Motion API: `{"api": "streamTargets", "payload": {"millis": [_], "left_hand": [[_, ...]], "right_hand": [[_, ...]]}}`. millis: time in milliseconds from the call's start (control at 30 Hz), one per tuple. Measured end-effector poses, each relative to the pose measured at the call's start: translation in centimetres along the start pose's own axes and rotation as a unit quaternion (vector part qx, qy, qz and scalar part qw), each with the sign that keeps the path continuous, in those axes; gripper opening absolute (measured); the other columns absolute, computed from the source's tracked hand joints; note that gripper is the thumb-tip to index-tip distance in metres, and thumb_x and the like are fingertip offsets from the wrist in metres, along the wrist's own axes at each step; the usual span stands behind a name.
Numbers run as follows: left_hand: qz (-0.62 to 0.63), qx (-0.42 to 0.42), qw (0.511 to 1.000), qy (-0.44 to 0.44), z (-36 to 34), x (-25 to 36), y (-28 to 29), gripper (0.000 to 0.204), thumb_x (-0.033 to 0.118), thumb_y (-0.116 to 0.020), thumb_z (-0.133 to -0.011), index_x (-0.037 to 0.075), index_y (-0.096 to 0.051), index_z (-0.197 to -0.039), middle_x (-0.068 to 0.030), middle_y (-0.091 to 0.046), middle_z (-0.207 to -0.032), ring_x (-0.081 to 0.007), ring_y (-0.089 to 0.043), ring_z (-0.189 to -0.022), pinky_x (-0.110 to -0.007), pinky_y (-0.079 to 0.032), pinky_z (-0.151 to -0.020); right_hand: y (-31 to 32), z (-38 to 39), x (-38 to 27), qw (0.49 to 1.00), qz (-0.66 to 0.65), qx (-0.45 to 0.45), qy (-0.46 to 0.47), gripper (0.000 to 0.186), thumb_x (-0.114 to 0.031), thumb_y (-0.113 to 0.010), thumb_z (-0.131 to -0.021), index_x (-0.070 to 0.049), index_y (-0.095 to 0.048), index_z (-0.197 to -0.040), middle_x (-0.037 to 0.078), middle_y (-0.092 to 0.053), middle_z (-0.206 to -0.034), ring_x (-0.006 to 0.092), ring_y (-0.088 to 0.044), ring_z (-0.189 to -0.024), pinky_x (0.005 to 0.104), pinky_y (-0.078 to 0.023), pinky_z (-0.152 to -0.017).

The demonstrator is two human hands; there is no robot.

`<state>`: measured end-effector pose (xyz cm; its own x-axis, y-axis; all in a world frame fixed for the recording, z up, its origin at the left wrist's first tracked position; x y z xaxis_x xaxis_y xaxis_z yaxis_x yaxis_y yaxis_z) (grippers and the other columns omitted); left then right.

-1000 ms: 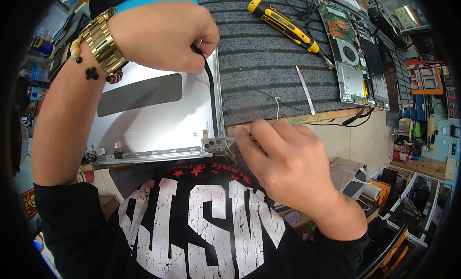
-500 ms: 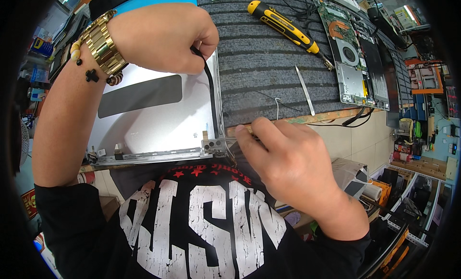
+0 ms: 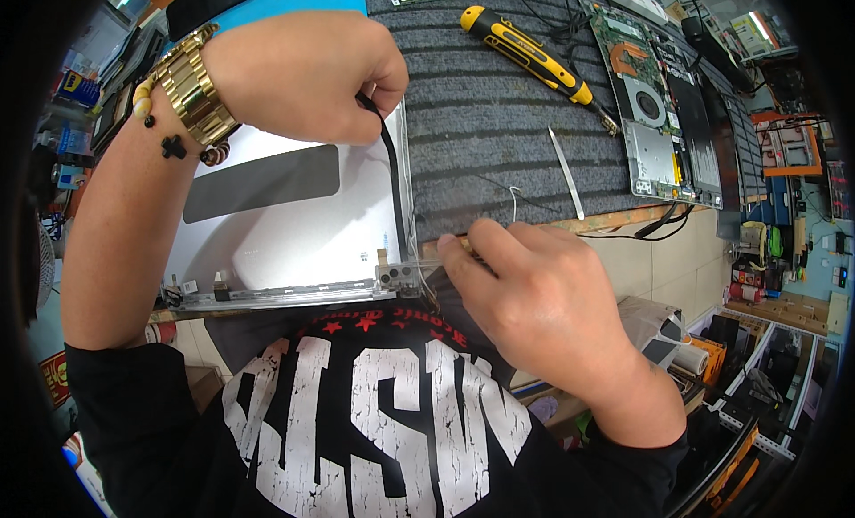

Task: The person attaches adhesive strips to the internal frame of a laptop lid and then positions the screen panel onto the lid.

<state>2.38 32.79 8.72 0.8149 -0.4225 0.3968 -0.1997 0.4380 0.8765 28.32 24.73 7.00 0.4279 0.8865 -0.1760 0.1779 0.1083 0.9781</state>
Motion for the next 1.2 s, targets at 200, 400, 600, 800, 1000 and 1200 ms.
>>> {"api": "streamTargets", "payload": {"millis": [200,400,600,800,1000,1200], "left_hand": [[0.002,-0.001,1.000,0.004,-0.04,0.09,0.23,0.014,0.011,-0.074,-0.086,-0.003,-0.072,-0.085,-0.0146,-0.069,-0.072,-0.0288,-0.067,-0.066,-0.043,-0.056,-0.067],[0.010,0.014,1.000,-0.009,0.02,-0.24,-0.05,0.014,0.011,-0.073,-0.086,-0.003,-0.072,-0.085,-0.0160,-0.069,-0.073,-0.0302,-0.067,-0.067,-0.044,-0.056,-0.068],[0.004,0.002,1.000,-0.001,-0.01,0.04,0.19,0.014,0.010,-0.073,-0.086,-0.003,-0.072,-0.084,-0.0157,-0.069,-0.072,-0.0304,-0.066,-0.067,-0.044,-0.056,-0.068],[0.004,0.001,1.000,0.018,0.05,0.17,0.23,0.013,0.011,-0.073,-0.086,-0.002,-0.072,-0.085,-0.0148,-0.068,-0.072,-0.0297,-0.066,-0.066,-0.044,-0.056,-0.067],[0.003,0.009,1.000,0.020,0.03,0.01,0.14,0.013,0.011,-0.074,-0.086,-0.002,-0.074,-0.087,-0.0145,-0.070,-0.073,-0.0289,-0.068,-0.066,-0.043,-0.057,-0.067],[0.005,0.014,1.000,0.007,-0.22,-0.33,-0.12,0.013,0.010,-0.073,-0.086,-0.003,-0.074,-0.086,-0.0149,-0.070,-0.072,-0.0291,-0.068,-0.066,-0.043,-0.057,-0.067]], "right_hand": [[0.00,-0.03,0.15,1.000,0.000,-0.008,0.010,0.031,-0.009,-0.079,-0.083,-0.001,-0.080,-0.113,0.006,-0.057,-0.089,0.0227,-0.064,-0.072,0.0403,-0.054,-0.064],[0.01,0.06,0.10,1.000,-0.009,-0.024,-0.005,0.048,-0.005,-0.085,-0.073,-0.004,-0.081,-0.120,0.006,-0.060,-0.090,0.0261,-0.065,-0.073,0.0421,-0.053,-0.064],[0.39,-0.42,-0.06,1.000,0.001,-0.028,0.001,0.027,-0.010,-0.078,-0.087,-0.001,-0.079,-0.112,0.006,-0.058,-0.088,0.0230,-0.065,-0.072,0.0405,-0.055,-0.065],[0.47,-0.60,-0.15,0.999,0.006,-0.038,0.002,0.024,-0.011,-0.077,-0.090,0.001,-0.077,-0.111,0.007,-0.058,-0.088,0.0233,-0.066,-0.072,0.0409,-0.055,-0.066],[0.59,-0.78,-0.32,0.999,0.008,-0.045,-0.002,0.022,-0.011,-0.076,-0.090,0.001,-0.076,-0.108,0.007,-0.058,-0.088,0.0232,-0.068,-0.072,0.0400,-0.056,-0.063],[0.60,-0.74,-0.35,0.998,0.003,-0.055,-0.006,0.023,-0.010,-0.077,-0.088,0.001,-0.076,-0.108,0.007,-0.058,-0.088,0.0235,-0.070,-0.073,0.0397,-0.057,-0.063]]}}
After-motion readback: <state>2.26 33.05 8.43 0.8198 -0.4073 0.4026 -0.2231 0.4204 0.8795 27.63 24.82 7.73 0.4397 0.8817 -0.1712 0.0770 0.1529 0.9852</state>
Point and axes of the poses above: each hand's wrist, its own z-axis away from the middle knuckle, its own y-axis out of the back of the hand, x = y × z, the point moved 2 cm from there along -z, towards the middle knuckle
